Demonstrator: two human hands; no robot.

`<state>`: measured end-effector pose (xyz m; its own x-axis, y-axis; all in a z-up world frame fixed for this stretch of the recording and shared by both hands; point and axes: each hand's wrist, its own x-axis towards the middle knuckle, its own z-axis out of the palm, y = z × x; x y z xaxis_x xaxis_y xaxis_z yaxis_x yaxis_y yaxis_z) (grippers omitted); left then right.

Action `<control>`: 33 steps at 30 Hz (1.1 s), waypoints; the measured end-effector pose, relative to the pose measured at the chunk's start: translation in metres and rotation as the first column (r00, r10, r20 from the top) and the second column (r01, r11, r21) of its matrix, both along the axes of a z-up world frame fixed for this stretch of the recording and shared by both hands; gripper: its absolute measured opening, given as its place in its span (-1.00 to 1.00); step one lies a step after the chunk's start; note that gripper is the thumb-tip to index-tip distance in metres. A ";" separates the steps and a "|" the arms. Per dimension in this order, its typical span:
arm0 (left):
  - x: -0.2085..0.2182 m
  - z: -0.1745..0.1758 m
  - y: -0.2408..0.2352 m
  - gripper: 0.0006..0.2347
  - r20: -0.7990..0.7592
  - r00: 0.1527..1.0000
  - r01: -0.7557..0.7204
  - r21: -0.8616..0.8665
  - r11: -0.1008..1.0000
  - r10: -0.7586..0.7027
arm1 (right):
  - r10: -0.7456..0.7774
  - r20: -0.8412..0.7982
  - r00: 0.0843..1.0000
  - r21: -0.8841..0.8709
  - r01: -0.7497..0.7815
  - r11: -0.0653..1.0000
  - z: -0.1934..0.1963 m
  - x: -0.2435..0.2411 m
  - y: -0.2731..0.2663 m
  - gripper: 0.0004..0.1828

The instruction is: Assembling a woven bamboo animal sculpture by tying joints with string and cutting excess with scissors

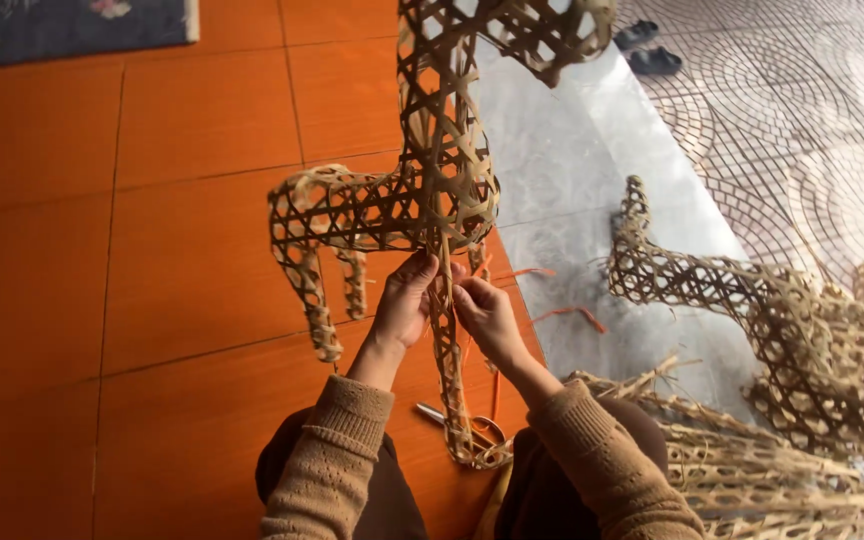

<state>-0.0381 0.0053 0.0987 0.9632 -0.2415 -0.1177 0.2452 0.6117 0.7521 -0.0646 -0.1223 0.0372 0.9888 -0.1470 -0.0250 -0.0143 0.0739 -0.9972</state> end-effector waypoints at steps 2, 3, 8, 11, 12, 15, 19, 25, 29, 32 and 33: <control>0.001 -0.001 -0.004 -0.92 -0.023 0.998 0.061 -0.036 0.997 -0.062 | -0.061 0.025 0.998 0.087 0.059 0.994 0.006 -0.007 -0.001 -0.86; 0.002 -0.002 -0.007 -0.90 -0.050 0.993 0.101 -0.082 0.992 -0.105 | -0.103 0.043 0.994 0.165 0.095 0.982 0.009 -0.010 -0.002 -0.85; -0.002 -0.013 -0.019 -0.96 -0.028 0.996 0.086 0.000 0.996 -0.086 | -0.110 0.006 0.994 0.295 0.103 0.950 0.019 -0.007 -0.019 -0.89; 0.003 -0.031 -0.021 -0.92 0.038 0.996 0.072 0.101 0.992 -0.077 | -0.065 0.006 0.998 0.193 0.062 0.979 0.024 -0.010 -0.026 -0.78; 0.007 -0.038 -0.021 -0.87 0.083 0.994 0.058 0.141 0.988 -0.070 | -0.017 0.031 0.999 0.044 0.015 0.999 0.030 -0.010 -0.028 -0.71; 0.016 -0.066 -0.021 -0.85 0.093 0.995 0.023 0.188 0.982 -0.041 | -0.020 0.079 0.997 -0.056 0.024 0.998 0.027 -0.008 -0.032 -0.68; 0.022 -0.063 -0.024 -0.86 0.053 0.999 -0.015 0.169 0.985 0.006 | -0.035 0.132 0.991 -0.130 0.052 0.990 0.054 -0.021 -0.025 -0.59; 0.012 -0.026 -0.021 -0.81 -0.107 0.990 -0.087 0.062 0.994 0.094 | 0.218 0.308 0.926 -0.212 -0.157 0.965 0.065 -0.029 -0.019 -0.58; 0.015 -0.036 -0.020 -0.79 -0.159 0.986 -0.055 0.016 0.998 0.057 | 0.226 0.444 0.867 -0.534 0.053 0.844 0.048 -0.025 -0.020 -0.81; 0.020 -0.051 -0.018 -0.81 -0.130 0.990 -0.049 0.056 0.997 0.055 | 0.194 0.416 0.888 -0.601 0.109 0.792 0.068 -0.026 -0.024 -0.89; 0.023 -0.061 -0.018 -0.82 -0.105 0.991 -0.071 0.087 0.994 0.080 | 0.188 0.363 0.912 -0.660 0.110 0.743 0.079 -0.029 -0.026 -0.84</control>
<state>-0.0156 -0.0123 0.0379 0.9588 -0.1540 -0.2386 0.2835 0.5684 0.7724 -0.0933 -0.1482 0.1165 0.8960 0.0604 0.4400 0.3881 -0.5884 -0.7094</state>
